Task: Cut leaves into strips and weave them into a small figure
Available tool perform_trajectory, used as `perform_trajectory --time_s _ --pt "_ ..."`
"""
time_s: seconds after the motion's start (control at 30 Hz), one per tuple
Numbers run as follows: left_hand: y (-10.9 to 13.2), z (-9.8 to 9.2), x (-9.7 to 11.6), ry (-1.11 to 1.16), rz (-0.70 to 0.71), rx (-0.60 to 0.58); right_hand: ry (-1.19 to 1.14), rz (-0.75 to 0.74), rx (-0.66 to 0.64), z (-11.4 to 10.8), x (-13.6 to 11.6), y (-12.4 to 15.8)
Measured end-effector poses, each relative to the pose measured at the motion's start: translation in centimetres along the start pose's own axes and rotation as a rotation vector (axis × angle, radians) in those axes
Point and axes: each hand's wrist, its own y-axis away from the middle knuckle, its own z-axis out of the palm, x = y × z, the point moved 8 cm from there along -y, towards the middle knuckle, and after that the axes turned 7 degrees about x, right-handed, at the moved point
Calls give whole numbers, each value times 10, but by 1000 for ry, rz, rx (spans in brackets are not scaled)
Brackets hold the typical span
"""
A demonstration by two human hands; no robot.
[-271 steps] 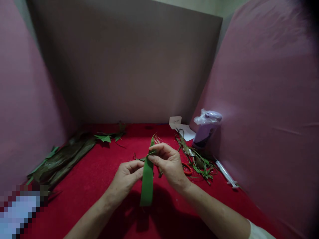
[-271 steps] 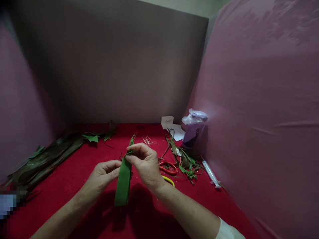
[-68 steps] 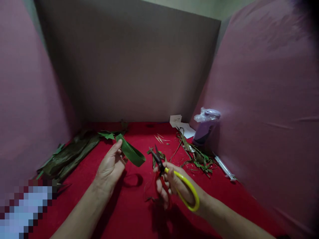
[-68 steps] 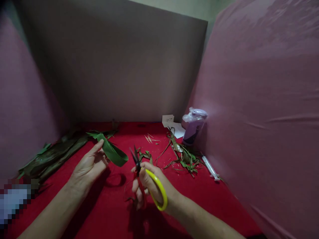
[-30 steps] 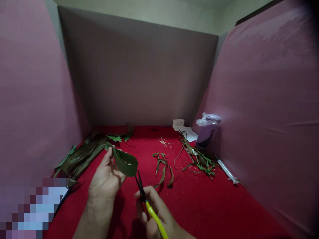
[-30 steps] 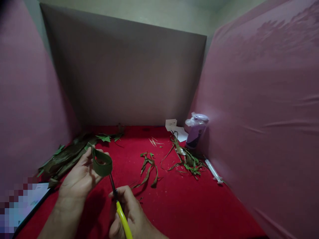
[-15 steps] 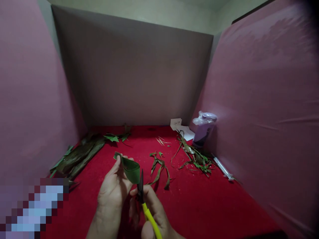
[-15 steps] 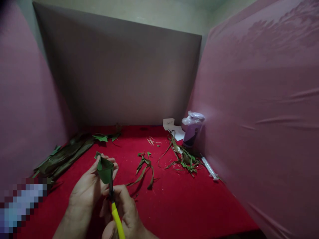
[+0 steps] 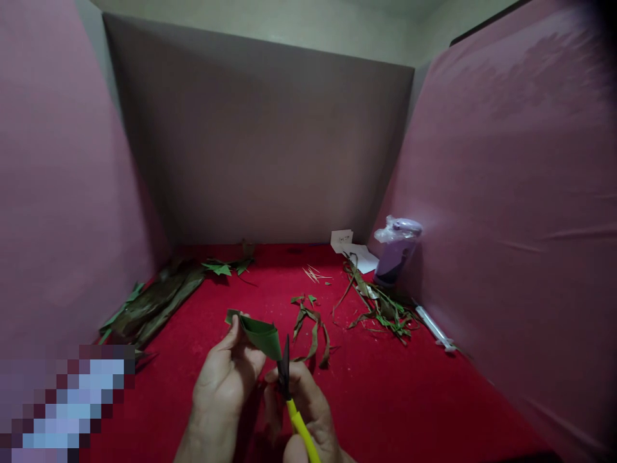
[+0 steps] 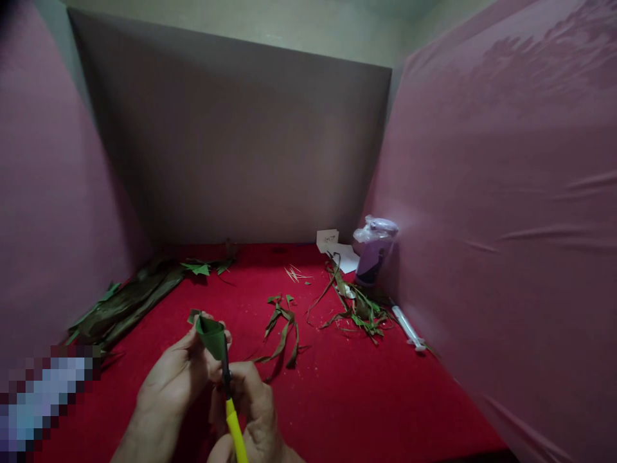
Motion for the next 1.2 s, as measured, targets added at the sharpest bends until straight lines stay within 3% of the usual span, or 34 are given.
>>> perform_trajectory --time_s 0.1,0.3,0.57,0.7,0.77,0.9,1.03,1.13,1.2 --pt "0 0 -4 40 -33 16 39 15 44 -9 6 2" --pt "-4 -3 -8 27 -41 -27 99 -8 303 -29 19 9" --pt "-13 -7 -9 -19 7 -30 109 107 274 -29 10 7" --pt "-22 -9 -9 -3 -11 -53 111 224 242 -28 17 14" --pt "-27 -12 -3 -15 34 -41 160 192 254 -32 10 11" --pt "-26 -16 13 -100 168 43 483 34 365 -61 -36 -17" --pt "-14 0 30 -162 321 -55 1134 64 118 -88 -64 -62" --pt "-9 14 36 -165 403 -150 1555 96 -93 -116 -57 -82" --pt "-7 23 37 -199 446 -191 1685 129 -230 -130 -44 -88"
